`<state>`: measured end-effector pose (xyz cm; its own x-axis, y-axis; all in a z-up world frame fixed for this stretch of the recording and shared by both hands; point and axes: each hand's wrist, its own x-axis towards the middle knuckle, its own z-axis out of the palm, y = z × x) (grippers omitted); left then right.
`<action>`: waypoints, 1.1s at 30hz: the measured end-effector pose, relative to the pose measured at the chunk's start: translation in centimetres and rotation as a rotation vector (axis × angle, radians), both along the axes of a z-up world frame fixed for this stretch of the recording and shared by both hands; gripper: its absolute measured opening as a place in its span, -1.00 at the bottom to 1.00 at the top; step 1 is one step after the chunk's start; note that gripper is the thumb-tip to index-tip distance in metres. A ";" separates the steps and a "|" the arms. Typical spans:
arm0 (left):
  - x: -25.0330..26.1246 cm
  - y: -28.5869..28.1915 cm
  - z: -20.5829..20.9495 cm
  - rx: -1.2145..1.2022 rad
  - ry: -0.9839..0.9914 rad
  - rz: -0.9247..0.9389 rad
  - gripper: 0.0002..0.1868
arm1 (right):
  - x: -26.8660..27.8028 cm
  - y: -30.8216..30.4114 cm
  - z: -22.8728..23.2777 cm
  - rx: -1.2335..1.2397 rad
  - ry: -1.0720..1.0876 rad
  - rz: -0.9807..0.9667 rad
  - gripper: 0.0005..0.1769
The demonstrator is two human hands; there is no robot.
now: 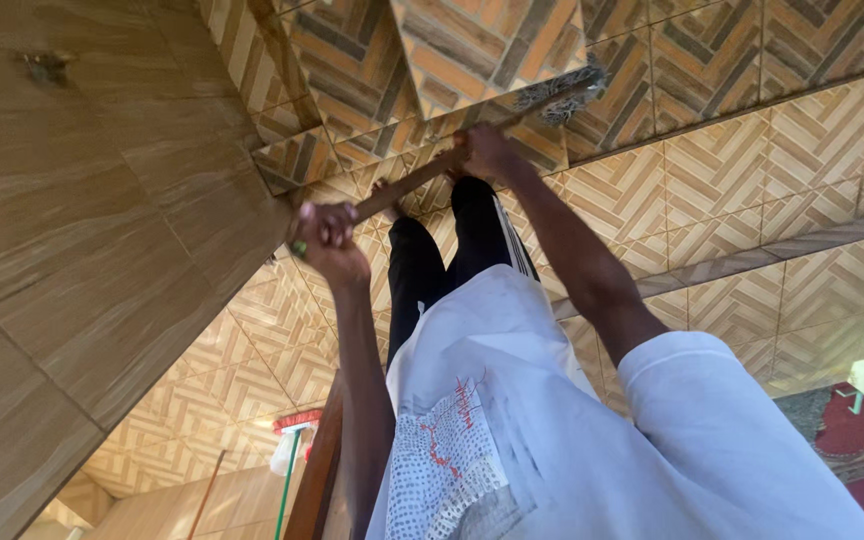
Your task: The person cleans the tiled floor using a mop, dipping the mop head into a bucket of water and wringing it out by hand before continuing to scrub various sections of the room.
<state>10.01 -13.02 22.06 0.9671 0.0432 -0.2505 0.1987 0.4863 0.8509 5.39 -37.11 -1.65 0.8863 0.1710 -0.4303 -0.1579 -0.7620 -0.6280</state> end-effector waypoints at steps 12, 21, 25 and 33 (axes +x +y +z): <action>-8.4 8.8 14.2 0.253 -0.169 0.382 -0.69 | 0.1 16.8 6.6 0.251 -0.584 0.220 -0.69; -11.3 11.4 18.4 0.546 -0.354 0.449 -0.72 | 3.2 27.6 9.7 0.705 -0.379 0.501 -0.88; -12.1 12.2 18.4 0.680 -0.522 0.310 -0.71 | 4.5 28.2 10.8 0.867 -0.359 0.562 -0.86; -14.2 13.3 13.4 0.744 -0.436 -0.066 -0.72 | 7.0 23.8 6.8 0.531 -0.547 0.634 -0.86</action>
<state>-4.24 0.23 35.45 0.9767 -0.0109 0.2144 -0.2112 -0.2284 0.9504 12.42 -13.36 5.15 0.6180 0.7344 0.2807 0.5955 -0.2041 -0.7770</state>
